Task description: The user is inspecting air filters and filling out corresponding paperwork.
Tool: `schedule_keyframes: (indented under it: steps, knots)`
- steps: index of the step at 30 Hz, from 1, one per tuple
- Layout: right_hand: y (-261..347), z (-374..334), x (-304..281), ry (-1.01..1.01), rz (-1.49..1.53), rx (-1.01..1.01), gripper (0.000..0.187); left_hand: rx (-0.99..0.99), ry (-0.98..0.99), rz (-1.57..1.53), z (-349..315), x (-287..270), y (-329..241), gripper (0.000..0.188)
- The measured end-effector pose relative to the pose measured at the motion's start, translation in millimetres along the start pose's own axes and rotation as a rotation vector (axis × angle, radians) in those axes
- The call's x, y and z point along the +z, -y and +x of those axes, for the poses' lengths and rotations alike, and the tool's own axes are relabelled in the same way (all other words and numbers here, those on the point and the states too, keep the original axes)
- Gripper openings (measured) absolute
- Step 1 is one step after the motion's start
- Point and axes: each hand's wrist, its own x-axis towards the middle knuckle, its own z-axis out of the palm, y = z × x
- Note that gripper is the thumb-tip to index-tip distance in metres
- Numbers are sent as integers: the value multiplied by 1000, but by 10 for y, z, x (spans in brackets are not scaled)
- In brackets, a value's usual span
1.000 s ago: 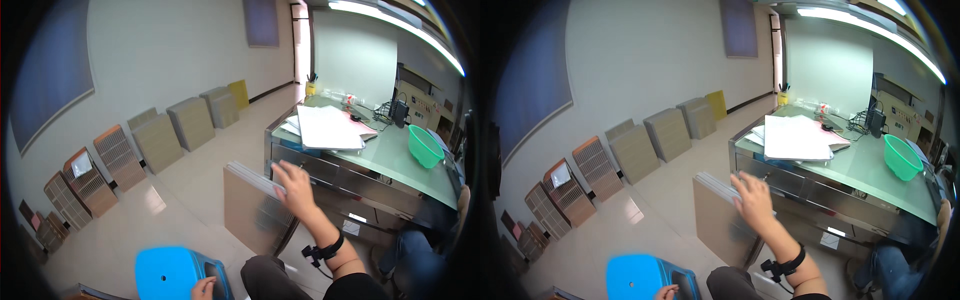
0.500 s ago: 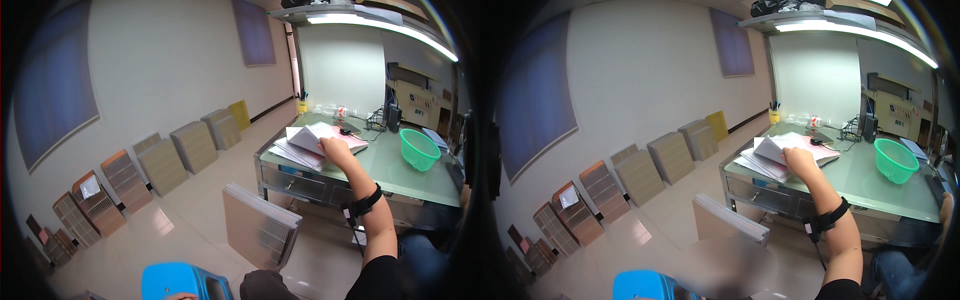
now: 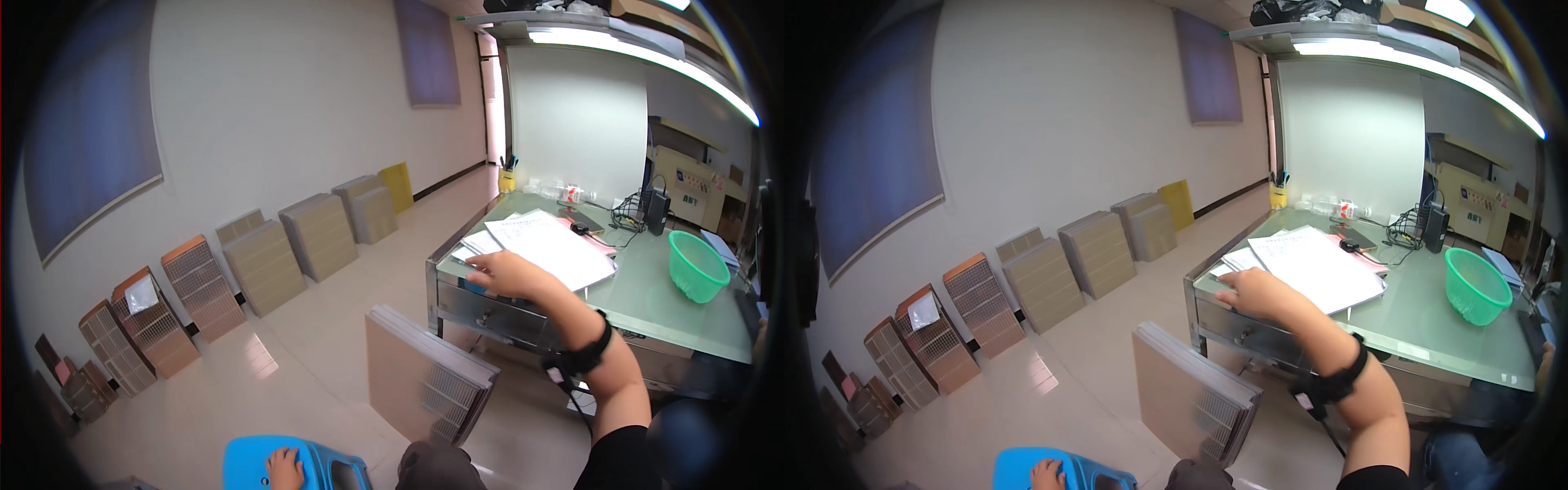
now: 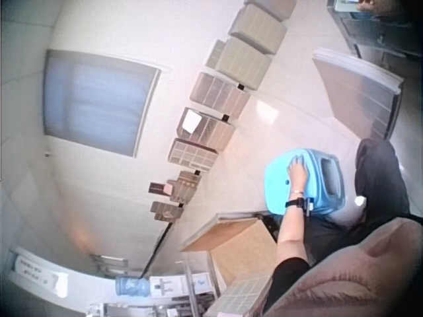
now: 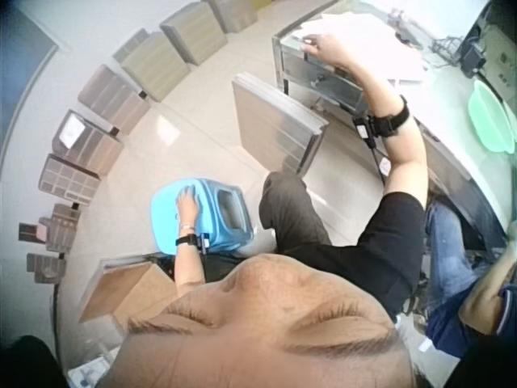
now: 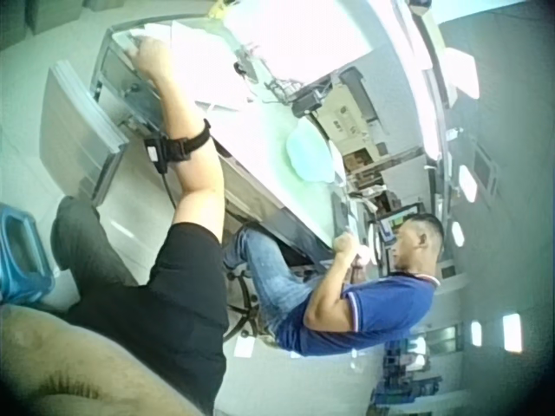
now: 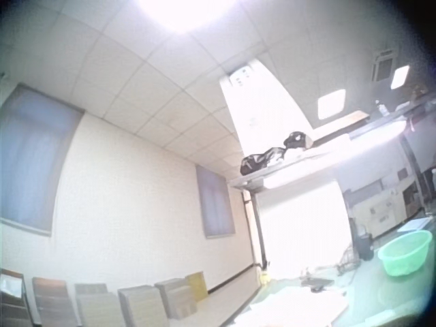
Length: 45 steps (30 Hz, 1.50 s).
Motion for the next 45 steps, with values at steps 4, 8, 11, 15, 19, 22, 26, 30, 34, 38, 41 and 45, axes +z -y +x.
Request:
schedule_keyframes:
  steps: [4, 8, 11, 15, 19, 22, 26, 30, 34, 38, 41, 45]
  knots:
    - [-533, 342, 501, -98, -295, 147, 42, -163, -184, 108, -300, 187, 60, 41]
    - [-544, 280, 571, -151, -250, 250, 49, -185, -214, 125, -354, 192, 106, 40]
    - [-380, 301, 459, -39, -334, 472, 56, -179, -224, 117, -363, 158, 93, 39]
    - [-585, 507, 337, 183, -411, 444, 49, -162, -244, 95, -345, 193, 135, 39]
    - [-645, 674, 225, 394, -609, 286, 35, -164, -273, 84, -391, 195, 166, 38]
    - [-948, 737, 187, 488, -808, 165, 29, -144, -290, 63, -342, 221, 237, 37]
    - [-942, 554, 396, -66, -703, 320, 23, -131, -349, 19, -374, 209, 223, 34]
    - [-970, 559, 183, -260, -625, 533, 19, -137, -334, 32, -346, 188, 192, 33]
    - [-673, 504, -439, -512, -392, 525, 25, -165, -296, 65, -381, 210, 222, 34]
    - [-824, 287, -859, -664, -71, 333, 29, -131, -349, 34, -325, 196, 189, 33]
    - [-547, 105, -809, -727, 354, 245, 24, -149, -340, 38, -360, 207, 207, 33]
    - [-372, -22, -834, -753, 187, 177, 18, -158, -323, 39, -346, 256, 230, 34]
